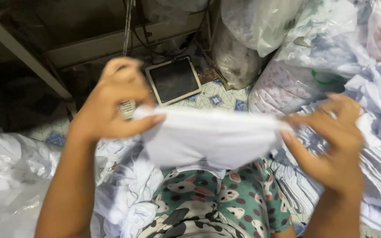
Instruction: Rapidly folding white fabric garments and organizing them into a neat stack on the floor.
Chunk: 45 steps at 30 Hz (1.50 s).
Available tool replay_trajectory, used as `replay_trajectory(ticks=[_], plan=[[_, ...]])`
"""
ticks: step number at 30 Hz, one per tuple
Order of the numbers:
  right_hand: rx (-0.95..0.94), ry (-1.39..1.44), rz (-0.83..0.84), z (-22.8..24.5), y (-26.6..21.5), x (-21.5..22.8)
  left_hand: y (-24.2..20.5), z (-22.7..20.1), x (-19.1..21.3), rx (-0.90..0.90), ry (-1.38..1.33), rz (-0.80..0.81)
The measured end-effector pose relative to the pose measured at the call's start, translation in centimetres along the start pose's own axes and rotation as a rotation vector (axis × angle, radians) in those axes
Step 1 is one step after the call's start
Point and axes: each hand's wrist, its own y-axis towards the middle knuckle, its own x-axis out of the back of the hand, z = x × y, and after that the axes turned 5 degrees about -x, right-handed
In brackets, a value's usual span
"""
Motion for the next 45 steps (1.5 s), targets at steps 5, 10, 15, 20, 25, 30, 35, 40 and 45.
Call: replay_trajectory(ticks=[5,10,15,20,25,30,35,40,45], plan=[[0.087,-0.032,0.031,0.7,5.8,-4.0,4.3,4.2,-2.9,0.010,0.115,0.001],[0.131,0.041,-0.245,-0.8,6.6,-7.8,5.2,5.1,-6.7,0.118,0.177,-0.369],[-0.079,0.283,-0.194,-5.3,-0.7,-15.8,-6.8,8.3,-17.3,0.368,0.150,-0.431],[-0.523,0.221,0.222,-10.6,-11.0,-22.9,-18.4,5.3,-25.2,0.895,-0.148,-0.200],[-0.704,0.373,0.478,-10.4,-12.7,-22.1,-21.9,6.0,-25.1,1.018,-0.400,-0.206],[-0.771,0.363,0.421,-7.3,-9.5,-18.5,-24.0,12.3,-16.9,1.231,-0.047,-0.253],[-0.878,0.363,0.402,-9.2,-10.8,-17.3,-31.7,18.6,-15.3,1.664,0.224,-0.071],[-1.154,0.455,0.377,-9.5,-11.9,-16.6,-35.9,22.2,-19.8,1.728,0.064,0.156],[-1.105,0.487,0.327,-10.1,-12.7,-18.4,-37.4,22.1,-21.8,1.670,0.253,0.159]])
